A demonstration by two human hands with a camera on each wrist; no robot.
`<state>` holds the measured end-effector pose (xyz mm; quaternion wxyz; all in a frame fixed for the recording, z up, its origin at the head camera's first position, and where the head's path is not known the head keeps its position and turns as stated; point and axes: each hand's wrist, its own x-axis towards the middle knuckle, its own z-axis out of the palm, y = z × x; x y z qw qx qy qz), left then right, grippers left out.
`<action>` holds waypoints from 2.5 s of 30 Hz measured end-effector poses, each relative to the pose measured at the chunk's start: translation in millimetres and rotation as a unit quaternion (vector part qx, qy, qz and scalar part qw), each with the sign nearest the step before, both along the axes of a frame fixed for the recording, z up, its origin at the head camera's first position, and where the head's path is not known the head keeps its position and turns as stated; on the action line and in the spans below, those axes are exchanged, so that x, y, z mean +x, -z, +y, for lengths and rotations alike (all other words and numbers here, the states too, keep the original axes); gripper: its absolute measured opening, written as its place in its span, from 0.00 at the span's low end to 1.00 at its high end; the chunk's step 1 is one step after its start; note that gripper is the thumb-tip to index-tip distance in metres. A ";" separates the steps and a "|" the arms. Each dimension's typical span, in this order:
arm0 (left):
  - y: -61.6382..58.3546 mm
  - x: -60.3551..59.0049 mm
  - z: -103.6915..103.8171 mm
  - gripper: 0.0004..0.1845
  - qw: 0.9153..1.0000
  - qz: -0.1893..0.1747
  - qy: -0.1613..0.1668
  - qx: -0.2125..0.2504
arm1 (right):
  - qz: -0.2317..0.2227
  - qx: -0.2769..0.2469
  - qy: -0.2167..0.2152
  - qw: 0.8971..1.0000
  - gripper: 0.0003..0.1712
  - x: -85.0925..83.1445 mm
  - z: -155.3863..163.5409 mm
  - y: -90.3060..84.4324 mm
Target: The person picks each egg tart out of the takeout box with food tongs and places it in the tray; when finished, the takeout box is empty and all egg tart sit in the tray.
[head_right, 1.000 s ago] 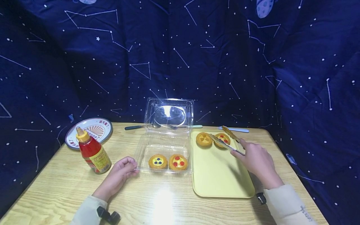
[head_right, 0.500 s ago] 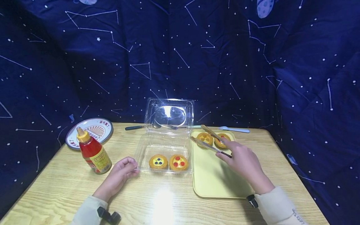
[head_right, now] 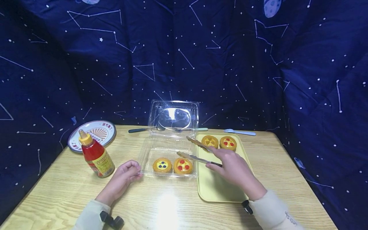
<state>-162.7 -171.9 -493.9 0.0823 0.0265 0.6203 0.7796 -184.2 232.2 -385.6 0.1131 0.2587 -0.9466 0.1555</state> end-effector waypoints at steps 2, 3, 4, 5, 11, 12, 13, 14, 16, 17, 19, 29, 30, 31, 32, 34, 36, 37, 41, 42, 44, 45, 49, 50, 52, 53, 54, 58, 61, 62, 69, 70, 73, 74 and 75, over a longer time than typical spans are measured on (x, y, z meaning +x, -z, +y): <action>0.1 0.0 0.1 0.01 1.000 0.000 -0.001 0.002 | -0.004 0.000 -0.007 1.000 0.38 -0.9 -5.0 2.4; 0.0 0.0 0.2 0.01 1.000 0.001 -0.001 0.003 | -0.006 0.000 -0.012 1.000 0.38 -1.5 -7.5 3.5; 0.0 0.1 0.3 0.02 1.000 0.001 -0.001 0.004 | -0.006 0.001 -0.016 1.000 0.38 -2.1 -10.1 4.7; 0.1 0.0 0.2 0.03 1.000 0.000 -0.001 0.004 | -0.006 0.003 -0.020 1.000 0.38 -2.6 -12.6 5.6; 0.0 -0.1 0.5 0.02 1.000 -0.001 -0.001 0.002 | 0.002 0.015 -0.049 0.999 0.36 -2.9 -28.7 8.6; -0.2 -0.1 0.5 0.02 1.000 -0.002 -0.001 0.002 | 0.005 0.016 -0.054 0.998 0.36 -2.9 -31.4 8.9; -0.4 -0.1 0.6 0.03 1.000 -0.002 -0.002 0.002 | 0.007 0.017 -0.059 0.998 0.35 -3.1 -34.0 9.4; -0.5 0.0 0.6 0.03 1.000 -0.003 -0.003 0.002 | 0.009 0.020 -0.063 0.998 0.35 -3.4 -36.5 9.8; -0.8 0.1 0.8 0.02 1.000 -0.004 -0.004 0.002 | 0.008 0.026 -0.068 0.997 0.35 -4.0 -41.2 10.6; -0.8 0.2 0.8 0.02 1.000 -0.004 -0.005 0.002 | 0.006 0.029 -0.071 0.997 0.35 -4.3 -43.5 11.0; -1.0 0.6 1.0 0.02 1.000 -0.003 -0.008 0.002 | 0.000 0.037 -0.074 0.997 0.35 -4.7 -47.1 11.6; -0.1 0.6 0.7 0.02 1.000 -0.004 -0.007 0.008 | -0.003 0.070 -0.097 0.993 0.33 -7.5 -58.7 13.7; -0.2 0.6 0.8 0.02 1.000 -0.004 -0.009 0.008 | -0.002 0.071 -0.100 0.992 0.33 -8.1 -59.8 14.0; 0.0 0.7 0.9 0.02 1.000 -0.004 -0.010 0.007 | 0.000 0.073 -0.103 0.992 0.33 -8.7 -60.9 14.2; 0.1 0.6 0.9 0.02 1.000 -0.005 -0.010 0.008 | 0.002 0.075 -0.106 0.992 0.33 -9.4 -62.0 14.6; 0.2 0.7 0.8 0.02 1.000 -0.004 -0.010 0.008 | 0.005 0.077 -0.111 0.991 0.33 -10.9 -64.2 15.1; 0.2 0.7 0.6 0.03 1.000 -0.005 -0.007 0.010 | 0.008 0.078 -0.114 0.990 0.34 -11.7 -66.0 15.3; 0.3 0.6 0.5 0.04 1.000 -0.006 -0.005 0.010 | 0.008 0.077 -0.113 0.991 0.34 -12.1 -66.7 15.1; 0.1 0.1 0.7 0.07 1.000 -0.010 -0.005 0.012 | 0.004 0.071 -0.110 0.991 0.34 -12.1 -69.0 13.8; 0.2 -0.2 0.7 0.07 1.000 -0.010 -0.006 0.013 | 0.003 0.072 -0.110 0.991 0.35 -12.2 -69.7 13.5; 0.3 -0.6 0.6 0.06 1.000 -0.010 -0.006 0.013 | -0.001 0.078 -0.111 0.991 0.35 -12.1 -71.1 13.2; 0.3 -0.7 0.6 0.05 1.000 -0.011 -0.007 0.014 | -0.001 0.082 -0.112 0.990 0.36 -12.1 -71.8 13.2; 0.0 -1.2 0.5 0.04 1.000 -0.011 -0.006 0.012 | -0.008 0.093 -0.118 0.989 0.36 -11.9 -75.0 12.7; -0.1 -1.2 0.5 0.04 1.000 -0.011 -0.006 0.011 | -0.010 0.095 -0.119 0.988 0.36 -12.2 -75.8 12.3; -0.1 -1.3 0.5 0.04 1.000 -0.014 -0.007 0.009 | -0.013 0.100 -0.122 0.987 0.36 -13.2 -77.3 11.6; 0.0 -1.4 0.4 0.04 1.000 -0.015 -0.008 0.008 | -0.014 0.103 -0.122 0.987 0.36 -14.1 -78.1 11.5; -0.2 -1.3 0.4 0.04 1.000 -0.015 -0.009 0.007 | -0.016 0.108 -0.121 0.987 0.35 -14.9 -78.8 11.5; -0.7 -1.1 0.6 0.04 1.000 -0.016 -0.011 0.004 | -0.027 0.111 -0.120 0.986 0.34 -17.4 -82.5 12.4; -0.5 -1.3 1.0 0.06 1.000 -0.015 -0.010 0.004 | -0.035 0.106 -0.122 0.986 0.32 -17.5 -85.7 12.9; -0.3 -1.3 1.1 0.06 1.000 -0.014 -0.009 0.004 | -0.036 0.103 -0.124 0.986 0.32 -17.5 -86.7 13.1; 0.3 -0.8 2.0 0.06 1.000 -0.016 -0.008 0.008 | -0.031 0.096 -0.114 0.988 0.30 -16.5 -88.5 15.1; 0.1 -0.8 2.0 0.06 1.000 -0.016 -0.008 0.008 | -0.031 0.092 -0.112 0.989 0.29 -16.1 -88.2 15.2; -0.1 -0.8 2.0 0.05 1.000 -0.015 -0.008 0.007 | -0.030 0.072 -0.096 0.992 0.29 -14.5 -86.3 14.4; -0.3 -0.9 1.9 0.04 1.000 -0.015 -0.008 0.007 | -0.030 0.067 -0.088 0.993 0.29 -13.9 -85.3 13.9; -0.5 -0.9 1.8 0.05 1.000 -0.014 -0.008 0.006 | -0.030 0.059 -0.079 0.995 0.29 -13.4 -84.3 13.3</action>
